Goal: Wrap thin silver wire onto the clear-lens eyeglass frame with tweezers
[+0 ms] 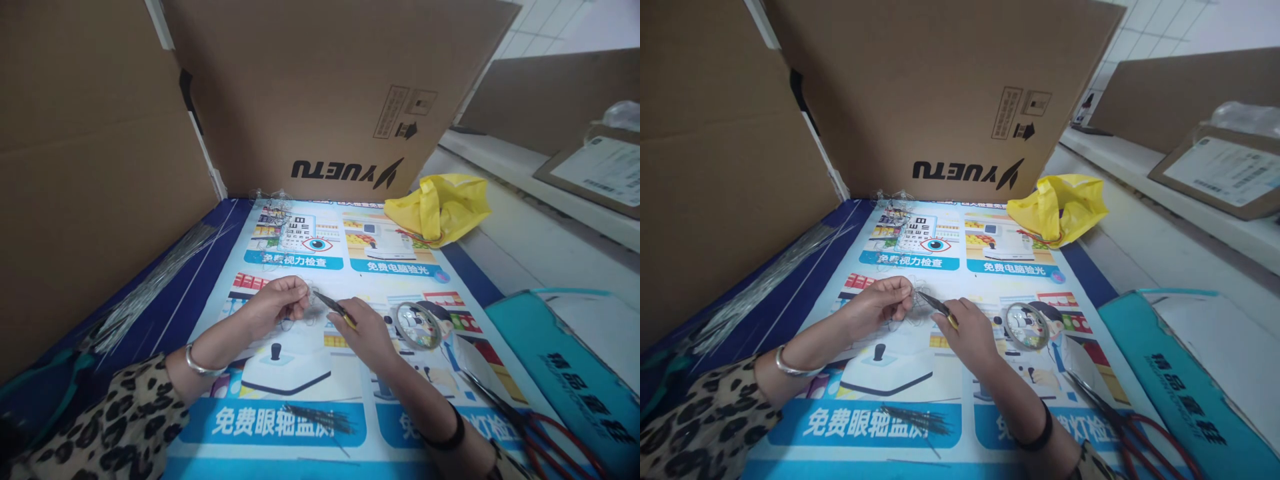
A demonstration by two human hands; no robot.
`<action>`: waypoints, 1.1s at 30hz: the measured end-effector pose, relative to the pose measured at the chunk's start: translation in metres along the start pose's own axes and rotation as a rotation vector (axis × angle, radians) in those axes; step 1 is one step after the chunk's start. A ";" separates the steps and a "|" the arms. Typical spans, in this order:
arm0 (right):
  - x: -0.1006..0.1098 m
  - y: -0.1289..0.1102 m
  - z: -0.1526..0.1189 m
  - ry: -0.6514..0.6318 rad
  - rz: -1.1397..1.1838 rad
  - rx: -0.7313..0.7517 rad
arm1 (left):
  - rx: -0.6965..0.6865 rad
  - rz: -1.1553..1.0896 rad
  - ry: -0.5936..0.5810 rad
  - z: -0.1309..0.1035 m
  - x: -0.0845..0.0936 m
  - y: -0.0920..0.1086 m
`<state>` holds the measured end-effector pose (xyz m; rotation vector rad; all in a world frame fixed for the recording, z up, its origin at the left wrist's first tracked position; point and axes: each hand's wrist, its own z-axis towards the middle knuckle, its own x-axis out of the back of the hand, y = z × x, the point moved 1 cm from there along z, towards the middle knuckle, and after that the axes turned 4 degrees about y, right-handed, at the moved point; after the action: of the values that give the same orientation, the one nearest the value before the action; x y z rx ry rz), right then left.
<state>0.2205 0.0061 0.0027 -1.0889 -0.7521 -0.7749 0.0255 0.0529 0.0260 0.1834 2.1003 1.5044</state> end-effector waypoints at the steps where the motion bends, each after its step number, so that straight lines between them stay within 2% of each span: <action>1: 0.000 0.000 0.000 0.007 0.014 0.011 | 0.010 0.000 -0.009 0.000 -0.001 0.000; 11: -0.006 0.005 -0.001 0.000 0.113 0.056 | 0.100 -0.014 -0.051 -0.002 -0.002 -0.005; 21: -0.002 0.002 0.002 -0.001 0.081 0.071 | 0.038 -0.116 -0.050 0.001 0.004 -0.004; 28: -0.004 0.003 0.001 0.012 0.110 0.078 | 0.116 -0.117 -0.080 0.001 0.002 -0.005; 33: -0.003 0.001 0.001 0.008 0.139 0.094 | 0.110 -0.135 -0.111 0.003 0.004 -0.009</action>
<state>0.2200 0.0083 0.0000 -1.0409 -0.6914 -0.6202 0.0250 0.0538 0.0156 0.1577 2.0647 1.2732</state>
